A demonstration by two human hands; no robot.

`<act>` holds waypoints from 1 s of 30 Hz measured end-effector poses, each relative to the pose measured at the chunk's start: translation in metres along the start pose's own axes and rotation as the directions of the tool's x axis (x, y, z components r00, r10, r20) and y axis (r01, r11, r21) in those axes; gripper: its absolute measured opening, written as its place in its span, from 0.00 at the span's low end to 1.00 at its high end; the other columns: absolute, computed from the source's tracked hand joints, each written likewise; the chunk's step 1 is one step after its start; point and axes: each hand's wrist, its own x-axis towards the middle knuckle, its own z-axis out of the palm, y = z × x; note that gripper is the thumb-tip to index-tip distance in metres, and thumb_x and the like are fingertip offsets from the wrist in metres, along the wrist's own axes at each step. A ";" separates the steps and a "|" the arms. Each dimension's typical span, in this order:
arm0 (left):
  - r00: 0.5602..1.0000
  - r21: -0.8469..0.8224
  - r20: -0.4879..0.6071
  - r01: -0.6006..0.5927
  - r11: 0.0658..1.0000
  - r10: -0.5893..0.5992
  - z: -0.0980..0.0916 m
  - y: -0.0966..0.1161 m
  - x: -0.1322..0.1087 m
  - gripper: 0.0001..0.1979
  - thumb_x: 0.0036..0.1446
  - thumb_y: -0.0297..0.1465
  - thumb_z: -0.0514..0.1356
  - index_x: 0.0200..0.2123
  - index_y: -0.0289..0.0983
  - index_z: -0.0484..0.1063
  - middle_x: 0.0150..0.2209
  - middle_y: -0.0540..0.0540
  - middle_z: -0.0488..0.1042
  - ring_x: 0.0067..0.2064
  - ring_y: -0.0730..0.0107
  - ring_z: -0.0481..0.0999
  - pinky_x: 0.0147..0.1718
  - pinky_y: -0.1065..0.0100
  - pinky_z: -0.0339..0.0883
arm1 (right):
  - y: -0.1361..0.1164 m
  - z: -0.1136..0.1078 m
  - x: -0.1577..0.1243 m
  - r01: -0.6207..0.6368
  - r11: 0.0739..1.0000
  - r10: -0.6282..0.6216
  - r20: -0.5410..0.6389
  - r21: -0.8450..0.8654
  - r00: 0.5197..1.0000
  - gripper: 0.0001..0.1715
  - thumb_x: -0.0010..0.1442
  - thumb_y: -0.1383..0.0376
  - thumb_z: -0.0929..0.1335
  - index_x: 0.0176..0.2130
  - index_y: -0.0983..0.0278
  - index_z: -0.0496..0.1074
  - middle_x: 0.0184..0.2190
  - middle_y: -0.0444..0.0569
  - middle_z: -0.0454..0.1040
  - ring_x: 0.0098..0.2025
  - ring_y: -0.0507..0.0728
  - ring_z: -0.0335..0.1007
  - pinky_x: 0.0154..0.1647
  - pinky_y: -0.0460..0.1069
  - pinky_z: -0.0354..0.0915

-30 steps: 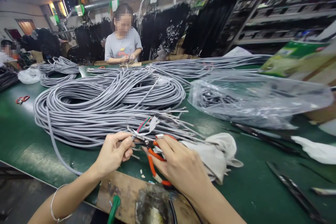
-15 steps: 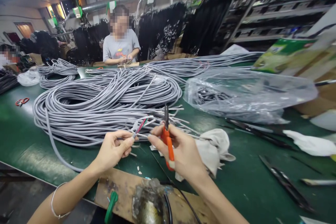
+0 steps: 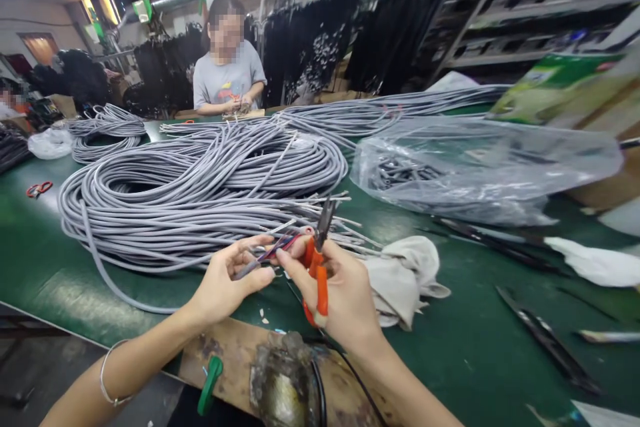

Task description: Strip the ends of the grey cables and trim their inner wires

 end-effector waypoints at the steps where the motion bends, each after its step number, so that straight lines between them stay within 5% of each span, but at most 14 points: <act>1: 1.000 -0.022 -0.006 -0.011 1.000 0.011 0.002 -0.001 0.001 0.19 0.45 0.32 0.67 0.43 0.34 0.76 0.31 0.47 0.76 0.30 0.74 0.70 0.32 0.72 0.64 | -0.001 0.001 0.000 -0.009 1.000 0.009 0.015 -0.002 1.000 0.22 0.47 0.48 0.71 0.20 0.61 0.63 0.16 0.41 0.65 0.17 0.50 0.63 0.17 0.44 0.62; 7: 0.988 -0.065 -0.131 -0.091 0.994 0.082 0.007 -0.008 0.003 0.17 0.48 0.42 0.64 0.31 0.32 0.80 0.30 0.43 0.78 0.35 0.65 0.74 0.40 0.65 0.67 | -0.004 0.006 -0.004 -0.019 1.000 0.020 0.039 -0.017 0.999 0.21 0.48 0.49 0.71 0.21 0.60 0.63 0.17 0.42 0.66 0.19 0.50 0.64 0.18 0.44 0.64; 12: 0.971 -0.096 -0.220 -0.122 0.988 0.098 0.008 -0.006 0.002 0.17 0.45 0.43 0.64 0.24 0.32 0.77 0.21 0.48 0.73 0.21 0.77 0.65 0.23 0.71 0.62 | 0.001 0.009 -0.005 -0.006 1.000 0.006 0.004 -0.018 1.000 0.19 0.48 0.53 0.71 0.19 0.60 0.63 0.16 0.42 0.65 0.18 0.50 0.63 0.17 0.43 0.63; 17: 0.983 -0.126 -0.183 -0.045 0.991 0.021 0.006 0.000 0.002 0.20 0.41 0.45 0.65 0.23 0.31 0.73 0.13 0.54 0.63 0.13 0.83 0.56 0.13 0.74 0.48 | 0.002 0.008 -0.006 -0.015 1.000 0.015 -0.029 -0.007 0.999 0.15 0.48 0.56 0.71 0.21 0.60 0.64 0.18 0.42 0.68 0.20 0.51 0.66 0.19 0.44 0.65; 22: 0.988 -0.098 -0.136 0.059 0.993 -0.072 0.008 0.002 -0.001 0.22 0.38 0.46 0.66 0.23 0.31 0.70 0.13 0.52 0.65 0.12 0.81 0.59 0.11 0.75 0.48 | 0.001 0.008 -0.006 -0.008 0.998 0.013 -0.079 0.056 0.997 0.15 0.45 0.58 0.73 0.20 0.61 0.65 0.20 0.43 0.70 0.23 0.53 0.70 0.24 0.46 0.68; 26: 0.987 -0.139 -0.155 0.017 0.990 -0.039 0.006 0.000 0.000 0.22 0.41 0.47 0.64 0.25 0.33 0.66 0.15 0.54 0.65 0.12 0.81 0.60 0.10 0.76 0.48 | 0.004 0.008 -0.005 -0.126 0.986 0.130 -0.033 0.107 0.991 0.19 0.44 0.54 0.73 0.19 0.62 0.64 0.18 0.42 0.67 0.19 0.52 0.67 0.21 0.46 0.66; 30: 0.997 -0.131 0.067 0.045 0.990 -0.036 -0.004 0.005 0.002 0.23 0.41 0.47 0.66 0.29 0.34 0.65 0.21 0.54 0.64 0.16 0.83 0.61 0.13 0.77 0.50 | 0.011 0.003 -0.001 -0.225 0.959 0.230 -0.015 0.171 0.973 0.21 0.40 0.53 0.74 0.19 0.62 0.63 0.20 0.42 0.67 0.22 0.51 0.67 0.24 0.46 0.65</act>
